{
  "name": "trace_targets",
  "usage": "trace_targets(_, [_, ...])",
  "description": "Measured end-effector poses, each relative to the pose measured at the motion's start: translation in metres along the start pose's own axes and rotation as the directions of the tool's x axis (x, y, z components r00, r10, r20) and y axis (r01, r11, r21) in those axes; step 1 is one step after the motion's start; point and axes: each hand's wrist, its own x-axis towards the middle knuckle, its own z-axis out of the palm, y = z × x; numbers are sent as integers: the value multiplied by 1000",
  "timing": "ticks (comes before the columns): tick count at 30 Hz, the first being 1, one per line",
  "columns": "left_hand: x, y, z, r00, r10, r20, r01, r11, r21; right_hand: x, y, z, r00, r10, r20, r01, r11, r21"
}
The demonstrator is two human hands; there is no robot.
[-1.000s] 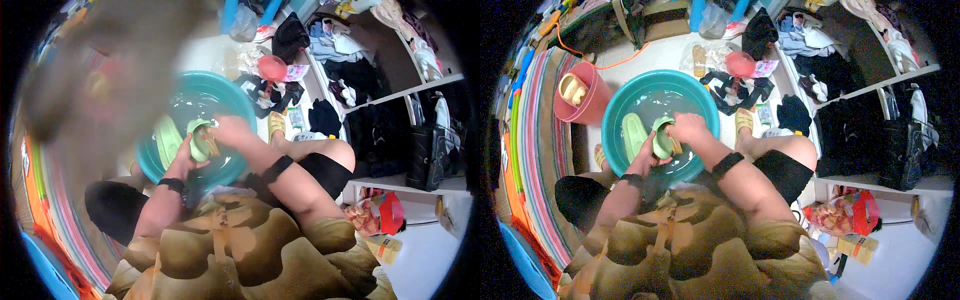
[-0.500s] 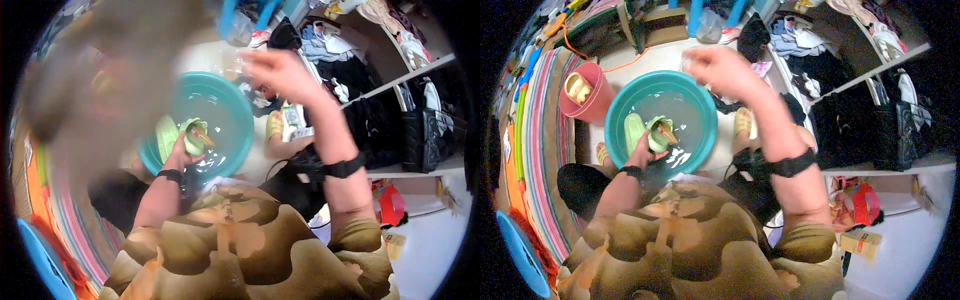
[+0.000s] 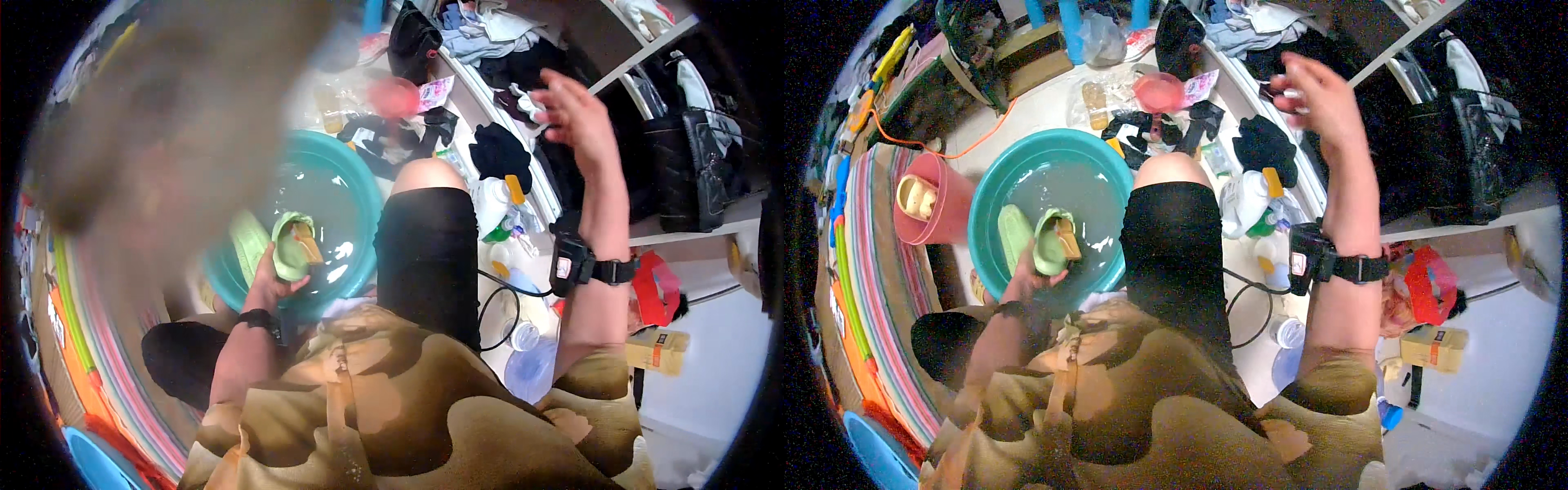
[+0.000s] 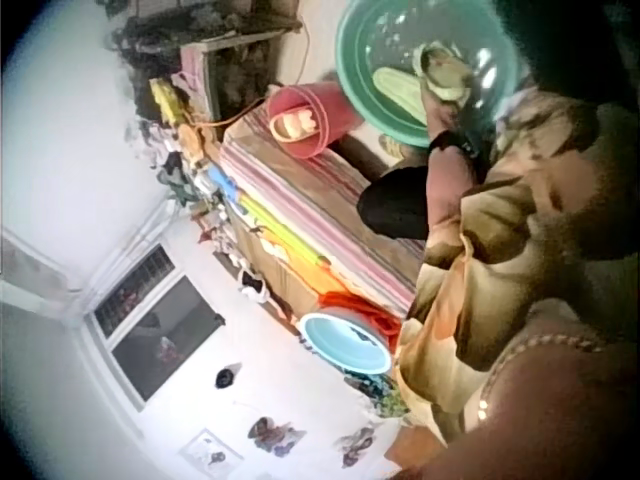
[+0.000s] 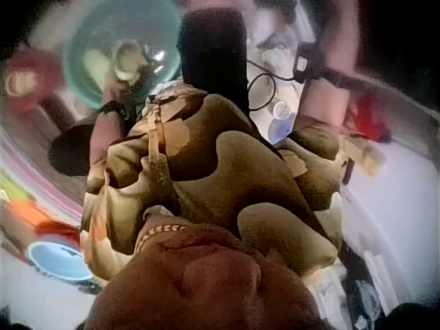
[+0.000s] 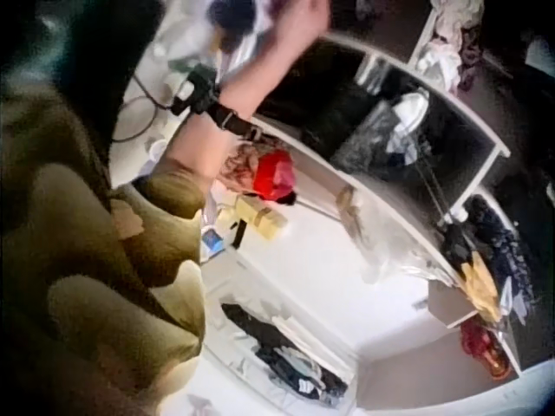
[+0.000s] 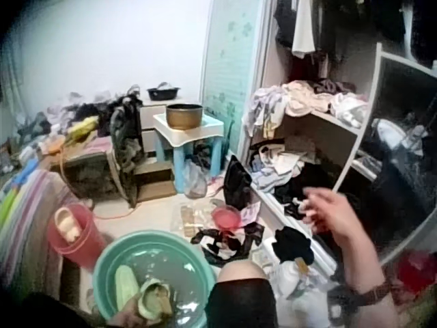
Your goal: The person washes a green slipper in a basin of water by scrubbing it with a brush and wiping it with a cloth.
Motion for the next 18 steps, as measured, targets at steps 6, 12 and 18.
trace_targets(6, [-8, -6, 8, 996, 32, -78, -21, 990, 142, 6, 127, -20, 903, 351, -247, -320, 934, 159])
trace_targets(12, [-6, -1, 11, 993, 43, -110, -21, 981, 191, -10, 185, -53, 775, 510, -374, -383, 849, 365])
trace_targets(18, [-9, 2, 16, 992, 11, -123, 7, 989, 149, -40, 304, -85, 676, 721, -154, -207, 387, 899])
